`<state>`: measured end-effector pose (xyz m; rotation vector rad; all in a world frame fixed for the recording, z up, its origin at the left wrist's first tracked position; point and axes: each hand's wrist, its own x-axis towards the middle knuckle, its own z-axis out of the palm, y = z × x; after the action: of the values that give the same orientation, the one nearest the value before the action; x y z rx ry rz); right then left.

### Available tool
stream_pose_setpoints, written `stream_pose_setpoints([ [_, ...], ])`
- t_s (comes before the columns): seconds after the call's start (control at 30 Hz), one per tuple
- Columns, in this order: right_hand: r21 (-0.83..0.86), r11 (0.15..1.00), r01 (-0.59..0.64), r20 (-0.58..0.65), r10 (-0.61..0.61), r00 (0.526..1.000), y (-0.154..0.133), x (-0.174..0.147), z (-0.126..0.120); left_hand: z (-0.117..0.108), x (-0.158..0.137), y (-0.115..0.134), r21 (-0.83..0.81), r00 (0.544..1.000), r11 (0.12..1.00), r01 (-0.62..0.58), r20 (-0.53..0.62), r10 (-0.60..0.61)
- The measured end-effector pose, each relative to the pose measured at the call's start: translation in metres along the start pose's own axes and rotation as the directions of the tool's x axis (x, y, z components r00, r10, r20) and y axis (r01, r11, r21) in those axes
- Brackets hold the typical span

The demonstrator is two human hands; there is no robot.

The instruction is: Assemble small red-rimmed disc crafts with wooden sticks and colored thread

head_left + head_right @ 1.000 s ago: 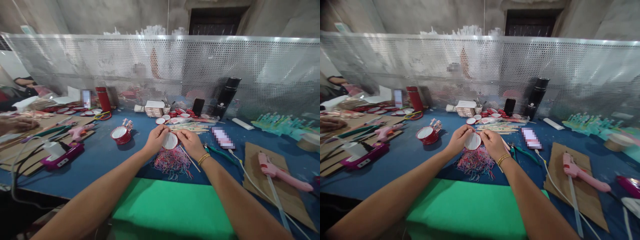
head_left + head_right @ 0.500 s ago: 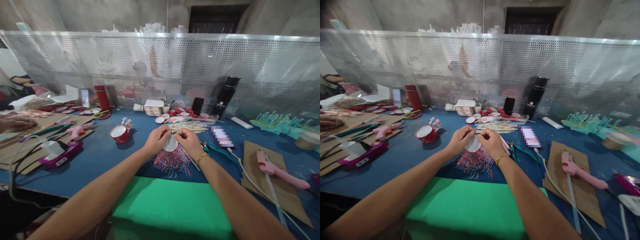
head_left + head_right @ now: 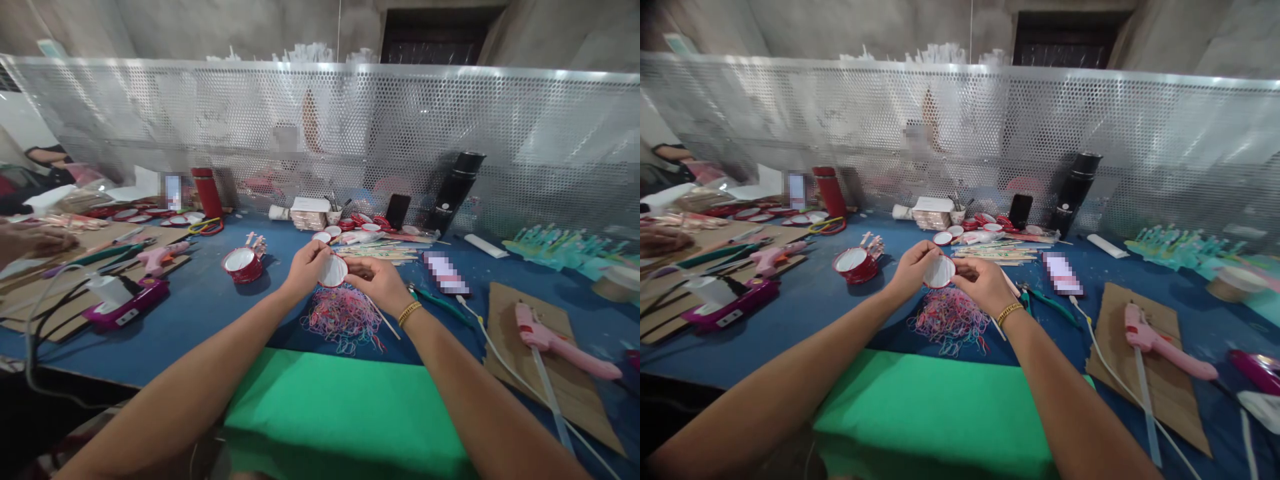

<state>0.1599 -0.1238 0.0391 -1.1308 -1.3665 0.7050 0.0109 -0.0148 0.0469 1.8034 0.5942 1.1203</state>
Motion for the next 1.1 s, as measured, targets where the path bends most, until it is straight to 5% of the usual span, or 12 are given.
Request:
stream_pose_setpoints([
  [0.47, -0.058, 0.998, 0.032, 0.037, -0.029, 0.999, 0.012, 0.002, 0.001, 0.008, -0.005, -0.002, -0.046, 0.994, 0.998, 0.044, -0.098, -0.049],
  [0.67, -0.001, 1.000, 0.024, 0.023, -0.024, 0.999, 0.012, 0.004, 0.000, 0.007, -0.003, -0.003, -0.082, 0.995, 0.992, 0.094, -0.026, -0.097],
  [0.97, 0.143, 0.943, -0.301, -0.085, 0.315, 0.945, 0.009, 0.002, 0.009, 0.004, -0.003, -0.005, -0.004, 0.983, 0.995, 0.103, 0.153, -0.101],
  [1.1, 0.314, 0.858, -0.406, -0.180, 0.474, 0.862, 0.004, 0.005, 0.006, 0.000, -0.006, 0.005, 0.054, 0.973, 0.998, 0.013, 0.230, -0.025],
])
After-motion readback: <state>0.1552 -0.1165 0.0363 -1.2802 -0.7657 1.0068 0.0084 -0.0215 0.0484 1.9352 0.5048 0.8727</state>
